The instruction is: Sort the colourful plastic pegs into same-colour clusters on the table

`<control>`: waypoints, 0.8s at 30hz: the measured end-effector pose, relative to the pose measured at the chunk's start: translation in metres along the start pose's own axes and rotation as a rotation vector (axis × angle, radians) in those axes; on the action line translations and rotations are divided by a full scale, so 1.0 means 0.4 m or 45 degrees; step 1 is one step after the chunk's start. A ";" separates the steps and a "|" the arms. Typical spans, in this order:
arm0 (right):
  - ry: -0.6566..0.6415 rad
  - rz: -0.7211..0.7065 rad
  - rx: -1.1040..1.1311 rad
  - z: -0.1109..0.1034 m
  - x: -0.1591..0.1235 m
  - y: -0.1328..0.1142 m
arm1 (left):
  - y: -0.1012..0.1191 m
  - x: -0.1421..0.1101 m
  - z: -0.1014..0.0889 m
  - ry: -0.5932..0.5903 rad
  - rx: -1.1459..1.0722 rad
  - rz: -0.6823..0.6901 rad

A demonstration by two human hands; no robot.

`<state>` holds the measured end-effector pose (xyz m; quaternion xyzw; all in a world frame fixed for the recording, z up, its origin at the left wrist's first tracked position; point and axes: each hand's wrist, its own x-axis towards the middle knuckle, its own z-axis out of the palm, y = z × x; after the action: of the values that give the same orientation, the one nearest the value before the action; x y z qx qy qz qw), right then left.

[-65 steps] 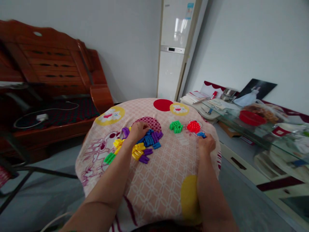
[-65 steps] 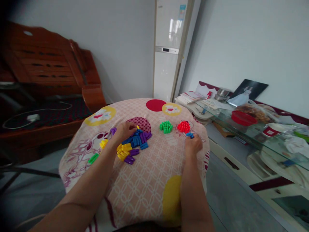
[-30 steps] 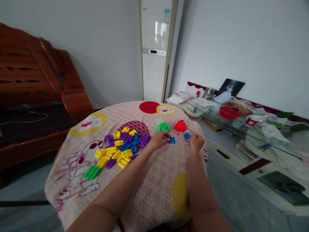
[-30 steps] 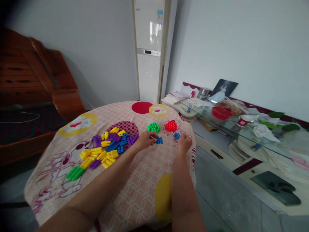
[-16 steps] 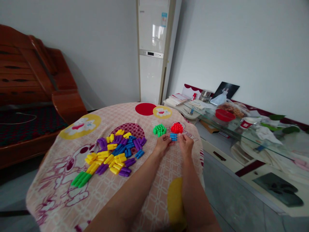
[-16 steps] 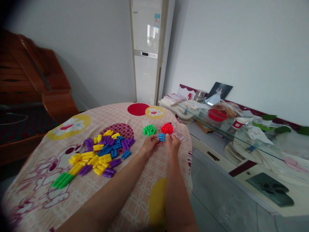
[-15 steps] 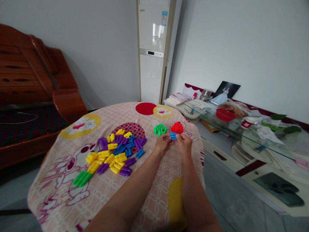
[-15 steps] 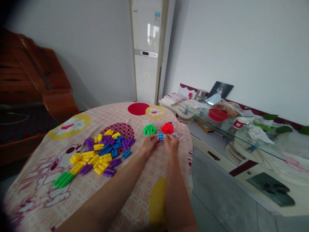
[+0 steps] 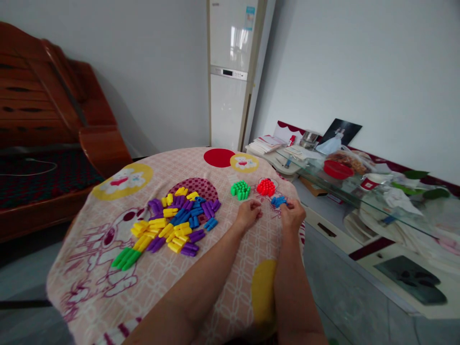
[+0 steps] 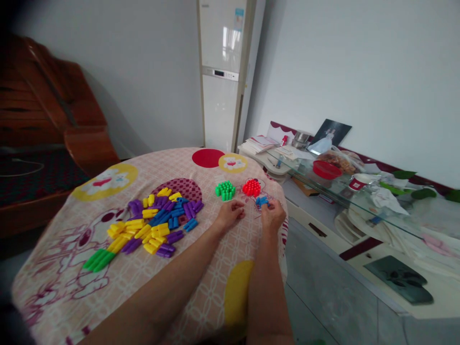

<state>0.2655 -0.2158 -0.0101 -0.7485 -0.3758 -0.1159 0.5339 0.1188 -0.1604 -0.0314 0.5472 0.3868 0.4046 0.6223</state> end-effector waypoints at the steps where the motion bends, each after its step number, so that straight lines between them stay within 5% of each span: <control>1: -0.046 -0.008 -0.066 -0.002 -0.001 0.000 | 0.000 -0.001 -0.001 -0.011 0.062 0.025; 8: -0.264 -0.077 -0.321 0.011 -0.006 0.009 | 0.002 -0.010 -0.004 -0.044 0.219 0.090; 19: -0.232 -0.078 -0.252 0.028 -0.005 0.037 | -0.006 -0.016 -0.003 -0.047 0.259 0.129; 24: -0.106 -0.028 -0.230 0.022 -0.004 0.037 | 0.041 -0.022 -0.040 -0.026 0.556 0.278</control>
<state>0.2725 -0.2107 -0.0250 -0.7937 -0.3938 -0.1240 0.4467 0.0993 -0.1614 -0.0162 0.7114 0.3972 0.3708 0.4457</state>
